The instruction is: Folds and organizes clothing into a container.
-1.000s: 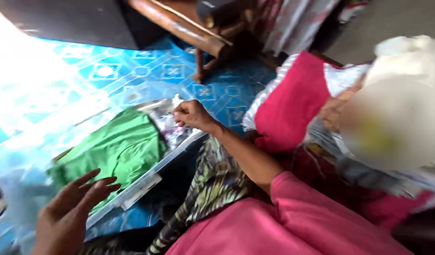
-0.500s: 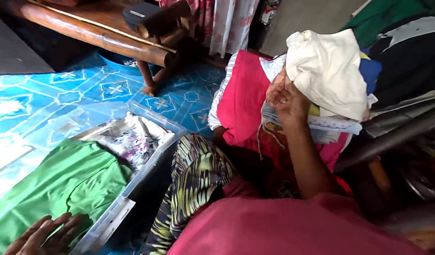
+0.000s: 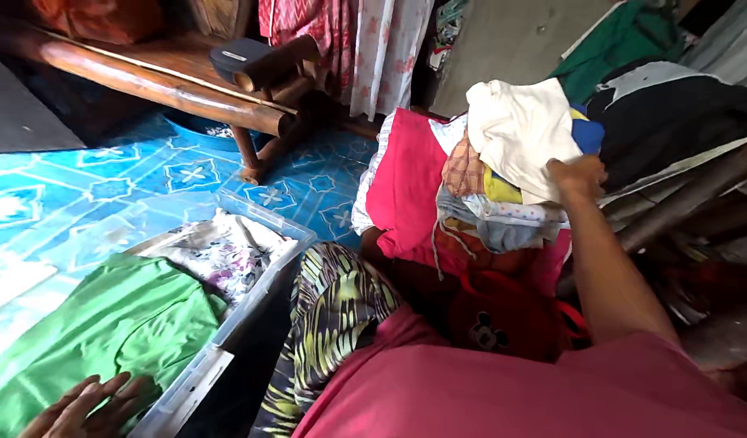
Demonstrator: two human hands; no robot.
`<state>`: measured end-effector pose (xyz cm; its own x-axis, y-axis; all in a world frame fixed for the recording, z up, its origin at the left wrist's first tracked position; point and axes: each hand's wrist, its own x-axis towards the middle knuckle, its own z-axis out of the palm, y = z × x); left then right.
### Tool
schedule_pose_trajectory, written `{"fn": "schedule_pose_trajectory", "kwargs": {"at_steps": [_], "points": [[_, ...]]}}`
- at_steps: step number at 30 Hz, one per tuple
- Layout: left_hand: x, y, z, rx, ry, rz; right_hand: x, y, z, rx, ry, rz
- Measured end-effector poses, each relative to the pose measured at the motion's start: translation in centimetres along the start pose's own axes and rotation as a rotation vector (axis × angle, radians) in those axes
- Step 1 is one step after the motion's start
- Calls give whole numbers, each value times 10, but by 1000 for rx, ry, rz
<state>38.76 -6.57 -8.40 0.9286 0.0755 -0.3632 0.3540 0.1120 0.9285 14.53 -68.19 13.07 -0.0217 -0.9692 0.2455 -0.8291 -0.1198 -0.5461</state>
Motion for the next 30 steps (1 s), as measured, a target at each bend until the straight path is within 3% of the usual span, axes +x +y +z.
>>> {"fn": "schedule_pose_trajectory", "kwargs": {"at_steps": [5, 13, 20, 26, 30], "points": [[-4, 3, 4, -19, 25, -9, 11, -11, -7, 51, -60, -26], [-4, 2, 4, -39, 56, -20, 0, -44, -22, 870, -351, 71], [-1, 0, 3, -32, 47, 70, -62, -121, -42, 1405, -585, -224], [-11, 14, 12, -63, 33, 105, -134, -188, -4, 1645, -883, -402], [-19, 18, 18, -53, -280, 214, -213, -213, 31, 1678, -1120, -397]]}}
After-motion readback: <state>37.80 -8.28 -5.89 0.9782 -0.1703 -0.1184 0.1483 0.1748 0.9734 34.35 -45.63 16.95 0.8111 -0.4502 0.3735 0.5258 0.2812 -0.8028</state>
